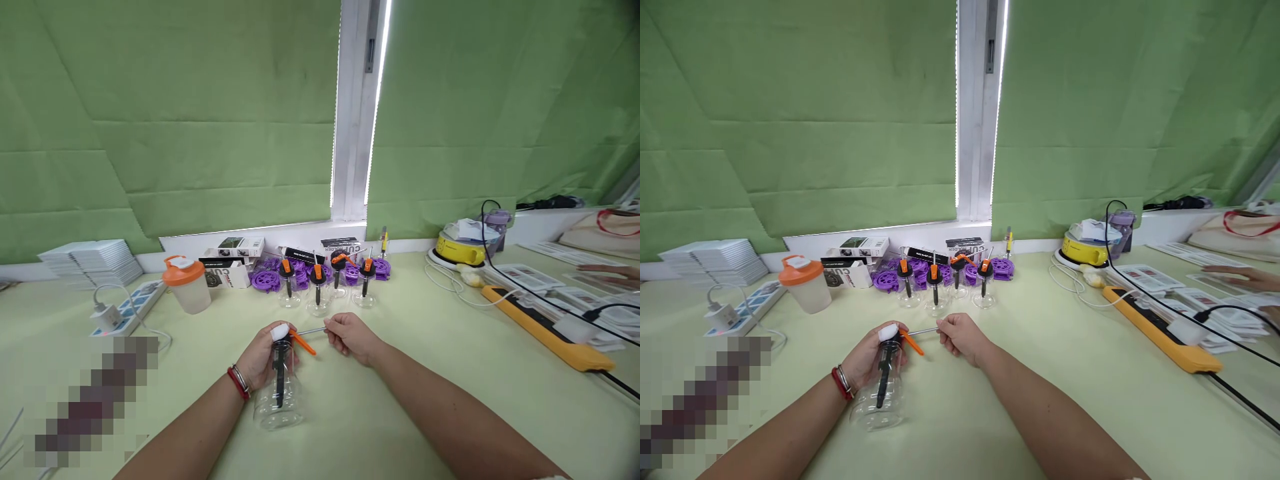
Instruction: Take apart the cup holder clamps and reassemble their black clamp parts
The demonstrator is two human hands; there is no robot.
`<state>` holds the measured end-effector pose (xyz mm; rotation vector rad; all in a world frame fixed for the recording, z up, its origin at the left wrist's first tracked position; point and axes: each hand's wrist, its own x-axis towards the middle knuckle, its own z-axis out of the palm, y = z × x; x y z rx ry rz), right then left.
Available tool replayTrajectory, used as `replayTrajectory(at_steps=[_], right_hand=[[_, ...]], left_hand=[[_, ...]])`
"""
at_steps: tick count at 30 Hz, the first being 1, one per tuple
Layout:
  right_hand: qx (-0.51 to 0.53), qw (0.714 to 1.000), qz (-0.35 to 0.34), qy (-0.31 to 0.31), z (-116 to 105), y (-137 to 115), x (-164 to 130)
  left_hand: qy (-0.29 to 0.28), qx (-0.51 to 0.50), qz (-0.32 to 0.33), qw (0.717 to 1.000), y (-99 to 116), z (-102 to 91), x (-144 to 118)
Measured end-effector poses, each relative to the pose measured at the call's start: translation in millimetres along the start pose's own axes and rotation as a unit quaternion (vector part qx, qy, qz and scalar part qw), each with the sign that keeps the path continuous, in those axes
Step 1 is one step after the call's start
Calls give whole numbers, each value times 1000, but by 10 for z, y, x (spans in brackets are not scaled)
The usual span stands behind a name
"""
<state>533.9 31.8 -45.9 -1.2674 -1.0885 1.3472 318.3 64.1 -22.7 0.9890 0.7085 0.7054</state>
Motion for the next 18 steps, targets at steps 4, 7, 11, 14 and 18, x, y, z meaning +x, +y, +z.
replayTrajectory(at_steps=[4, 7, 11, 14, 18], right_hand=[[57, 997, -42, -22, -4, -3, -8], [55, 998, -35, -12, 9, 6, 3], [15, 997, -65, 33, -3, 21, 33], [-94, 987, -110, 66, -51, 17, 38], [-356, 915, -187, 40, -59, 2, 18]], left_hand=[[-1, -1, -3, 1000, -7, -9, 9], [-4, -1, -3, 1000, -9, -17, 15], [4, 0, -9, 1000, -1, -20, 19], [13, -10, -9, 1000, 0, -25, 21], [55, -42, 21, 997, 20, -19, 20]])
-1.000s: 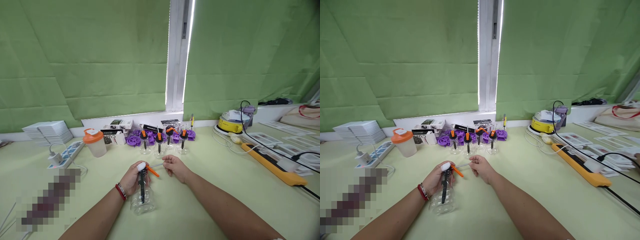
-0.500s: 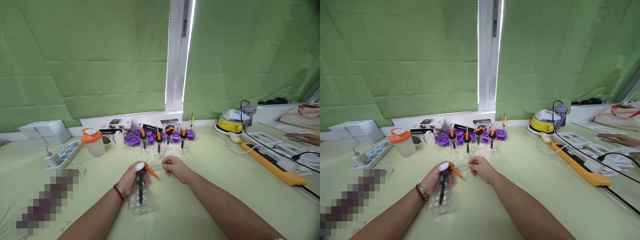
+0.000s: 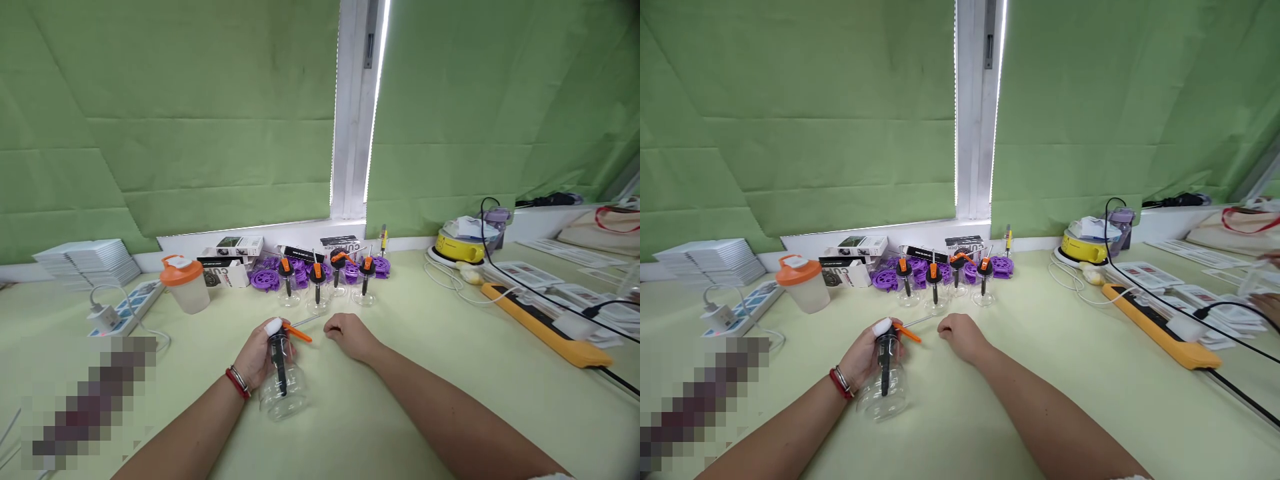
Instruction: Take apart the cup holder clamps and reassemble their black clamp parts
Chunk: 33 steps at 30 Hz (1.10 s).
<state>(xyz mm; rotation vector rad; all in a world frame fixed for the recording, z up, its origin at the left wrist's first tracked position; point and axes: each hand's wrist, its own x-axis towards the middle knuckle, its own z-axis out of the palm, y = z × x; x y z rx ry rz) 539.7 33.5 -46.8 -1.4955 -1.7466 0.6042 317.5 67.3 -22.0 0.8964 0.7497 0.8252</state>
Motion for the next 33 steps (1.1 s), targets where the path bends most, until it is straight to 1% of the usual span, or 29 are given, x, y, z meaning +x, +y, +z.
replayTrajectory(at_steps=[2, 5, 9, 12, 15, 19, 22, 25, 26, 27, 28, 29, 31, 32, 33], right_hand=[[-71, 997, -22, -19, 25, -20, -2], [-94, 995, -15, -17, 74, -22, 6], [-53, 999, 4, 6, 109, 8, 20], [-66, 997, 30, 29, 118, -13, 20], [-98, 995, 11, 32, 127, -56, 14], [-97, 995, 3, 24, 142, -47, 26], [-52, 998, 19, 23, 129, -6, 40], [68, 995, 56, 49, 59, -44, 13], [115, 989, 74, 50, 26, -88, -15], [165, 981, 94, 36, -10, -149, -53], [220, 968, 122, 3, -43, -223, -101], [281, 946, 153, -47, -71, -305, -157], [397, 882, 197, -161, -101, -470, -275], [436, 854, 207, -193, -102, -541, -327], [458, 838, 212, -208, -95, -599, -370]], left_hand=[[30, -19, 26, 999, 27, 18, -4], [55, -45, 45, 996, 73, 48, -20], [47, -48, 44, 997, 100, 63, -55], [46, -43, 43, 997, 100, 59, -68], [46, -51, 35, 997, 98, 58, -60], [53, -52, 27, 997, 94, 53, -48], [43, -44, 41, 997, 102, 34, -49], [41, -24, 60, 997, 124, 27, -64], [47, -18, 74, 996, 131, 37, -74], [54, -15, 95, 994, 136, 55, -87], [61, -15, 119, 991, 138, 81, -103], [64, -15, 142, 988, 135, 114, -122], [57, -3, 177, 983, 118, 184, -165], [51, 13, 189, 981, 106, 212, -185], [47, 37, 200, 978, 95, 231, -200]])
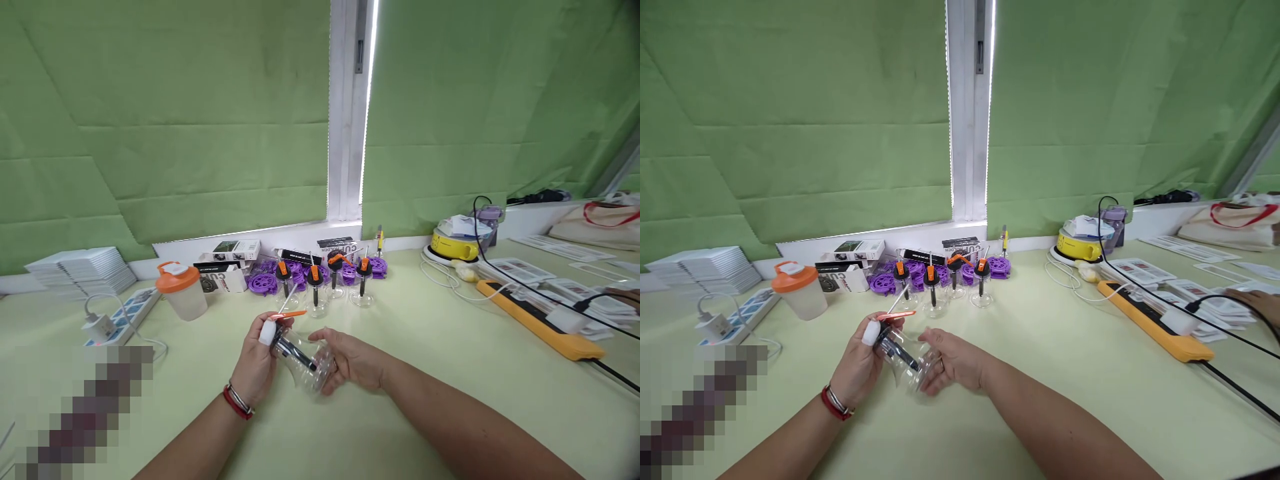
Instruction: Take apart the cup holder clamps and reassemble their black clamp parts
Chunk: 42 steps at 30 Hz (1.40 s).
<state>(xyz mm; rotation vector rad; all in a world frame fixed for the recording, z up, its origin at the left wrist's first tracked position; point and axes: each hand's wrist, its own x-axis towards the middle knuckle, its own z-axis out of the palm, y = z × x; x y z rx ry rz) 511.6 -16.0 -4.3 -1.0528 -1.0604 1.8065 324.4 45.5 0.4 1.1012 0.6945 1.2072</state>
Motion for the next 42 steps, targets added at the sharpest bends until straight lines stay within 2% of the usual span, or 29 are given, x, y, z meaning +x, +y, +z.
replayTrajectory(at_steps=[2, 6, 9, 11, 12, 13, 15, 17, 19, 20, 22, 24, 25, 26, 27, 28, 29, 31, 32, 33, 34, 35, 37, 38, 39, 41, 42], right_hand=[[9, 1000, -7, 5, 77, 13, -31], [-72, 987, -95, 104, 68, 23, 36], [-170, 941, -212, 200, 7, -22, 71], [-205, 913, -259, 238, -21, -57, 60], [-207, 913, -255, 241, -26, -68, 48], [-196, 924, -231, 231, -26, -72, 37], [-136, 967, -133, 167, -11, -58, 21], [-60, 994, -40, 88, 18, -32, 14], [-45, 996, -35, 67, 48, -21, -1], [-77, 991, -71, 83, 57, -27, -17], [-204, 954, -190, 115, 56, -63, -68], [-351, 878, -309, 103, 27, -112, -121], [-405, 839, -353, 89, 5, -132, -139], [-435, 812, -380, 78, -20, -145, -147], [-439, 807, -387, 78, -43, -150, -144], [-418, 824, -373, 85, -65, -148, -132], [-381, 857, -336, 90, -82, -141, -114], [-294, 927, -219, 84, -101, -124, -78], [-268, 945, -172, 77, -104, -120, -70], [-269, 948, -155, 69, -105, -123, -70], [-299, 936, -175, 62, -105, -132, -79], [-346, 909, -227, 56, -107, -144, -92], [-427, 836, -342, 47, -114, -166, -113], [-434, 822, -365, 52, -118, -168, -114], [-415, 836, -353, 63, -121, -164, -109], [-327, 909, -246, 77, -120, -141, -86], [-288, 937, -185, 71, -115, -129, -78]], left_hand=[[-10, 66, 27, 997, -9, -1, -16], [-11, 203, 57, 977, -31, -93, 31], [8, 248, 70, 966, -52, -124, 61], [18, 263, 80, 961, -66, -109, 55], [24, 268, 88, 959, -72, -97, 46], [31, 270, 99, 957, -76, -86, 36], [46, 265, 121, 956, -82, -74, 14], [52, 255, 134, 956, -84, -78, 0], [48, 252, 147, 955, -80, -90, -4], [46, 253, 150, 955, -74, -95, -2], [51, 250, 140, 957, -57, -96, 5], [59, 241, 102, 963, -35, -82, 9], [63, 234, 80, 967, -25, -73, 9], [67, 224, 63, 970, -18, -65, 6], [69, 217, 55, 972, -13, -60, 4], [69, 216, 57, 972, -13, -59, 1], [68, 222, 68, 970, -17, -64, -1], [58, 244, 103, 963, -34, -84, 2], [50, 253, 117, 959, -45, -97, 7], [45, 258, 123, 957, -55, -108, 14], [45, 258, 121, 957, -65, -117, 21], [48, 255, 112, 959, -73, -122, 29], [55, 259, 95, 960, -83, -127, 39], [57, 268, 95, 957, -87, -129, 42], [55, 281, 101, 953, -90, -132, 43], [43, 312, 125, 941, -98, -146, 46], [38, 325, 134, 935, -103, -156, 49]])
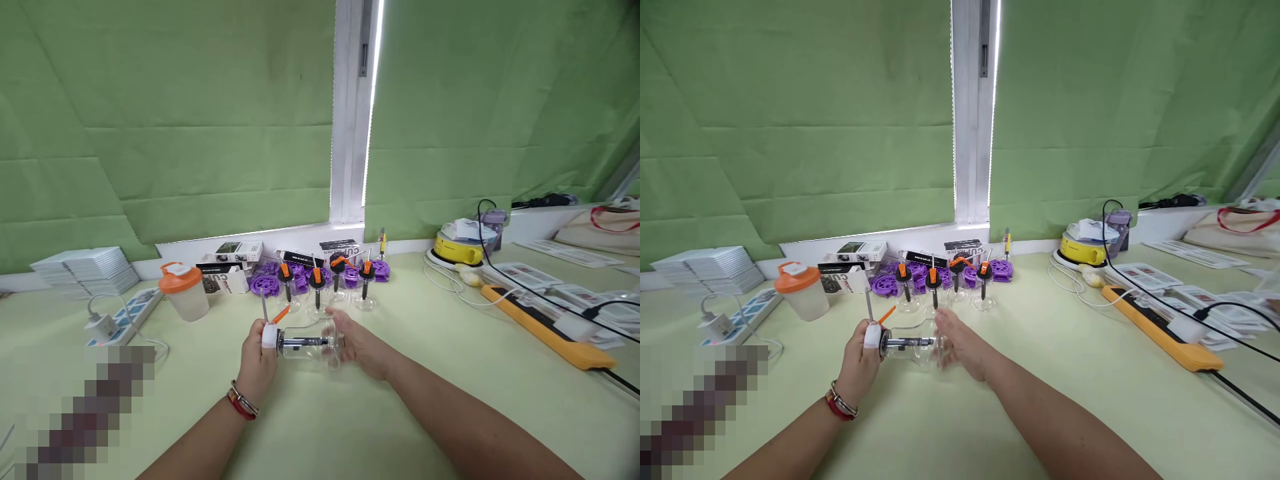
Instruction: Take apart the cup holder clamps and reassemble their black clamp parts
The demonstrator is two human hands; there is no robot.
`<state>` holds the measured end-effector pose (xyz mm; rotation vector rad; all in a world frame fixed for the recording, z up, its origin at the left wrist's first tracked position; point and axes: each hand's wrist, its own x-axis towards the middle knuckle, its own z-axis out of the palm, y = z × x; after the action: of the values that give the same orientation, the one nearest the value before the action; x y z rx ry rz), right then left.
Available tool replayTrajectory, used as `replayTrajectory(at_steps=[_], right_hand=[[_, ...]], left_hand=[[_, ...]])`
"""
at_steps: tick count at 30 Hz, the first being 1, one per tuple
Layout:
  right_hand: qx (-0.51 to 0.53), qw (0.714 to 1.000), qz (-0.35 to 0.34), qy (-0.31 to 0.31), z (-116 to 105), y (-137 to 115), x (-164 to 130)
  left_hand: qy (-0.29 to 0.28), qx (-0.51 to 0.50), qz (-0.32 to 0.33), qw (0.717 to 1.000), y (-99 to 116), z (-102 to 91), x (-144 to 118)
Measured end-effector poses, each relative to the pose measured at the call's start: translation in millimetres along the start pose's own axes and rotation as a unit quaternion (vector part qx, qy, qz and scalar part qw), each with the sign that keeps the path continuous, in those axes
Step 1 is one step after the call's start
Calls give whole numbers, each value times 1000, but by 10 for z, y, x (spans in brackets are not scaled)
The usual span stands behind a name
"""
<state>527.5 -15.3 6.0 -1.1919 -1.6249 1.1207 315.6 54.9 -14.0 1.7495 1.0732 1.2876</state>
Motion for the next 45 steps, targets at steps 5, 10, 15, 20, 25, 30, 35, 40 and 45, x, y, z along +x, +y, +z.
replayTrajectory(at_steps=[5, 10, 15, 20, 25, 30, 35, 40, 45], right_hand=[[-73, 991, -110, 20, -15, -59, -8], [111, 991, 75, -4, -33, -35, 47], [-166, 985, -45, 7, -18, 16, -1], [-501, 811, -296, 63, -28, -50, -61], [-606, 663, -431, 90, -182, 68, -109], [-487, 808, -229, 240, -624, 480, -300], [-301, 860, 86, 404, -1092, 897, -530], [-283, 847, 187, 409, -1315, 1078, -544], [-343, 796, 118, 484, -1207, 939, -490]], left_hand=[[12, 9, 4, 1000, -28, -21, 20], [-13, 38, 51, 998, -1, -15, -2], [-18, 37, 22, 999, -15, 11, 10], [3, -18, -78, 997, -11, 97, 34], [36, -103, -240, 965, -38, 57, 95], [67, -132, -239, 960, -153, -24, 191], [68, -106, -236, 963, -212, 7, 210], [41, -88, -239, 966, -173, 28, 179], [0, -74, -213, 974, -91, 12, 134]])
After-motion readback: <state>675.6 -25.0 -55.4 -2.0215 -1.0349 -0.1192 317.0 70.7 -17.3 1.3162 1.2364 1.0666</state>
